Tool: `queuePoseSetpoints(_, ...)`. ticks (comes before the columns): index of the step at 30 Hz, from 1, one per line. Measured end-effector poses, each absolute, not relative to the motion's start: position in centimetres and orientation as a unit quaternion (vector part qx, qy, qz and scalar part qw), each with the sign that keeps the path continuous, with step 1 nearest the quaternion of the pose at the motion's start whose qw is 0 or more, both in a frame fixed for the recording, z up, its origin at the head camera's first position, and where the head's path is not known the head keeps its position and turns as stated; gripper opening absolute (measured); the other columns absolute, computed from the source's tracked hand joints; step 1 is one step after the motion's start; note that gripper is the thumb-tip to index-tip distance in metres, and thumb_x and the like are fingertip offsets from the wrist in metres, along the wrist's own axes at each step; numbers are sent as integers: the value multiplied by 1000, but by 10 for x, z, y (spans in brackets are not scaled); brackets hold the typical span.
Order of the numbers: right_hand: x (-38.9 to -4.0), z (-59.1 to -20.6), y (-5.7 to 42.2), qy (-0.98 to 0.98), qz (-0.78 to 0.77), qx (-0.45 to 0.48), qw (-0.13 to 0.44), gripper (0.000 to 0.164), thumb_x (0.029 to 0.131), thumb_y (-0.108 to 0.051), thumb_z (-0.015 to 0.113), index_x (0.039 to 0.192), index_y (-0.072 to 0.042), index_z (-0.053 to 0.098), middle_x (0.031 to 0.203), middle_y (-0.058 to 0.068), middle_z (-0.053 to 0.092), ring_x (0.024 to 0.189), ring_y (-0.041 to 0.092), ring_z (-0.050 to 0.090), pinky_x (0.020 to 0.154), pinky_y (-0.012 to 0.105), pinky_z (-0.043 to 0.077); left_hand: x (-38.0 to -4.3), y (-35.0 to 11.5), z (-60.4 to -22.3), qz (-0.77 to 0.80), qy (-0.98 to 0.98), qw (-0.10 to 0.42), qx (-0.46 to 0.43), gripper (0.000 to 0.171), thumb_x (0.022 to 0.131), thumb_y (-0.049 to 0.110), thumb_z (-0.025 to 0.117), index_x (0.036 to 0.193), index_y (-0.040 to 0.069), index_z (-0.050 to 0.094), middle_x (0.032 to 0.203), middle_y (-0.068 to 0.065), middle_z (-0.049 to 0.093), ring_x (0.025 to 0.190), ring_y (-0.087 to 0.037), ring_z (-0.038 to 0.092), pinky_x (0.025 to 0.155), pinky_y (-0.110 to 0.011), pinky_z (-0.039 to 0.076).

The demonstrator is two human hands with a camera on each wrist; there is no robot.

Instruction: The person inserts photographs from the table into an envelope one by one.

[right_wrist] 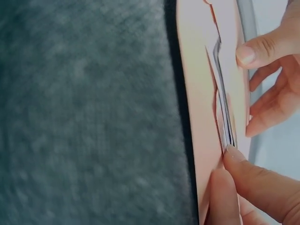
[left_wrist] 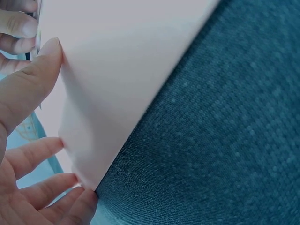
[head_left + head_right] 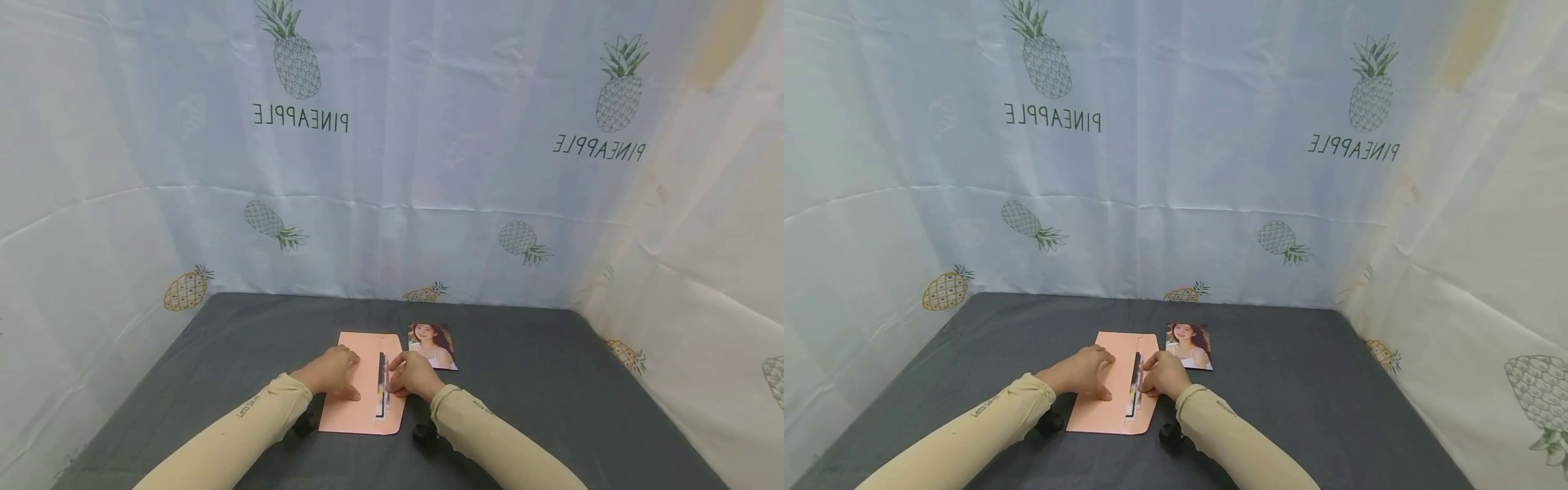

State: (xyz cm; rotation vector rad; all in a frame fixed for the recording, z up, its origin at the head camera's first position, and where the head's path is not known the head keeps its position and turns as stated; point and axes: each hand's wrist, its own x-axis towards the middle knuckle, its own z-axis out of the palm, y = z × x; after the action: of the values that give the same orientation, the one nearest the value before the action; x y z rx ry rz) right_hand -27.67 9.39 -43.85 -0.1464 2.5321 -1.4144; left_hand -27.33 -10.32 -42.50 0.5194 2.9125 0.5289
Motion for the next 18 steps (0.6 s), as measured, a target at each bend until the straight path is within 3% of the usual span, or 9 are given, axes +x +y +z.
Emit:
queuePoseSetpoints(7,-279,-431,102,854,-501,-52,128,32,73,9,76,103,7,64,70,9,64,59,15,66,59,33,59,-273,-102,-424,178,966,68,172,70,65,31,90,122,0,62,127,-18,56,120,-34,51,105,-49,43)
queuePoseSetpoints(18,-296,-400,142,845,-517,-42,132,42,84,-9,74,121,5,61,101,17,68,90,29,69,71,41,59,-272,-104,-425,177,967,63,170,71,64,31,90,122,0,62,128,-18,56,122,-35,51,105,-49,42)
